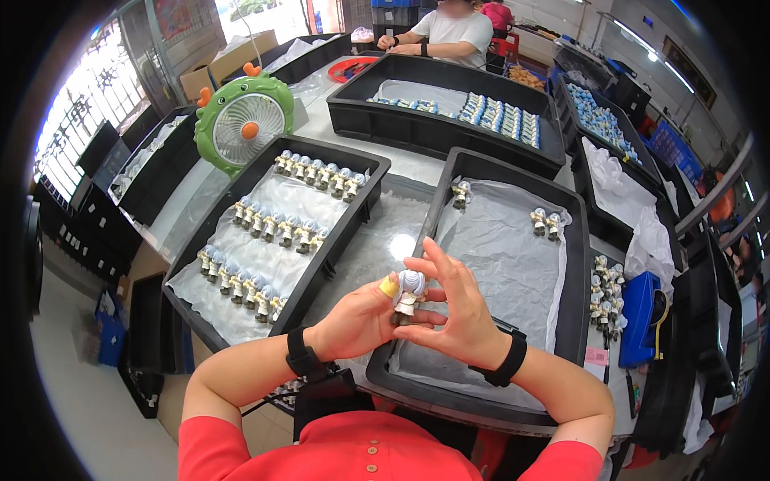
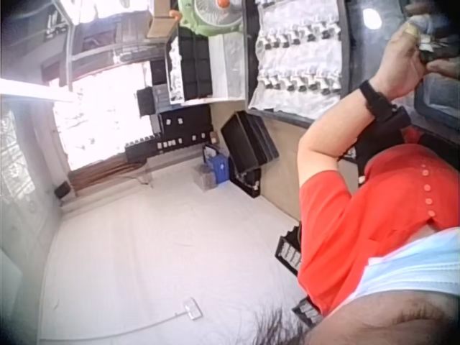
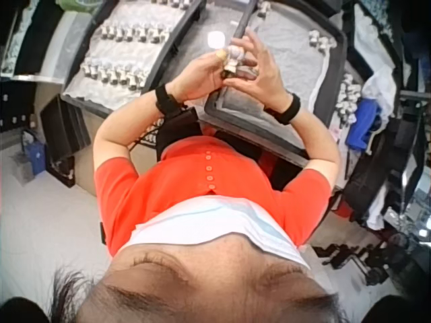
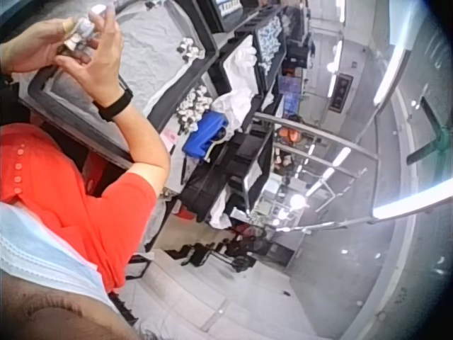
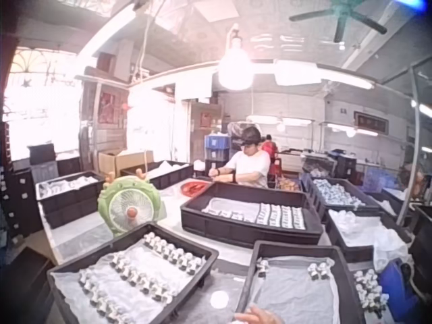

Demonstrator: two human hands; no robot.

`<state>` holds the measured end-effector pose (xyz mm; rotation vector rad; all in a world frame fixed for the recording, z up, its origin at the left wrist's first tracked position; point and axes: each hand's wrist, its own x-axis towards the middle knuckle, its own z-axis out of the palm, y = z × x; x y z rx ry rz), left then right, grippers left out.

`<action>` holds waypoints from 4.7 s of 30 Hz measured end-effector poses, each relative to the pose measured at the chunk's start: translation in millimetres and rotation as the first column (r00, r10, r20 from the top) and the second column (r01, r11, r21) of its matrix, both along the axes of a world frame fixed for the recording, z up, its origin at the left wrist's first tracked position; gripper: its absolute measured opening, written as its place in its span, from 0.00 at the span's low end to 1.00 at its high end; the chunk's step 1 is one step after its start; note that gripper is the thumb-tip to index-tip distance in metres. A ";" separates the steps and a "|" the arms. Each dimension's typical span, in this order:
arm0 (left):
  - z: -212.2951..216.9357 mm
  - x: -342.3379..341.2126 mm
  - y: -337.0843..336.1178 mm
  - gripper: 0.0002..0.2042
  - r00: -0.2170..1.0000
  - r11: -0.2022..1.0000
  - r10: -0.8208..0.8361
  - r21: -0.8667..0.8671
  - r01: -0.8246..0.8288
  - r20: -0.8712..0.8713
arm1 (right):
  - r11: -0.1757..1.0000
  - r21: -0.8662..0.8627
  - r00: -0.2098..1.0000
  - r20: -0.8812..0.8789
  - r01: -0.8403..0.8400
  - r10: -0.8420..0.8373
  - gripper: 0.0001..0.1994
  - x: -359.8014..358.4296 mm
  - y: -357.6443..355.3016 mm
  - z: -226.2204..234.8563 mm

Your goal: The person assembles small cylindrical components by hand, using tweezers to place small white pieces onto the items. The person handles the components one at a time, placing them into black trays lined with white paper. A red-handled screwdriver is used briefly to adjust a component.

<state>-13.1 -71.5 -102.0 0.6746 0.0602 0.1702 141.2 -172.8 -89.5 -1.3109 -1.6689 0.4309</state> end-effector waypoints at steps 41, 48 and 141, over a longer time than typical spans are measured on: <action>0.1 -0.3 1.5 0.24 0.998 0.996 0.058 0.070 -0.055 -0.040 | 0.995 0.063 0.997 -0.025 0.076 -0.074 0.35 11.9 0.5 11.3; -2.0 -1.9 7.5 0.25 0.992 0.994 0.082 0.084 -0.074 -0.096 | 0.951 -0.242 0.974 0.162 0.194 -0.158 0.08 64.4 1.7 25.3; -2.9 0.8 3.7 0.26 0.984 0.963 -0.152 0.213 0.167 -0.088 | 0.999 -0.029 0.990 0.140 -0.031 0.035 0.07 22.3 -20.0 50.8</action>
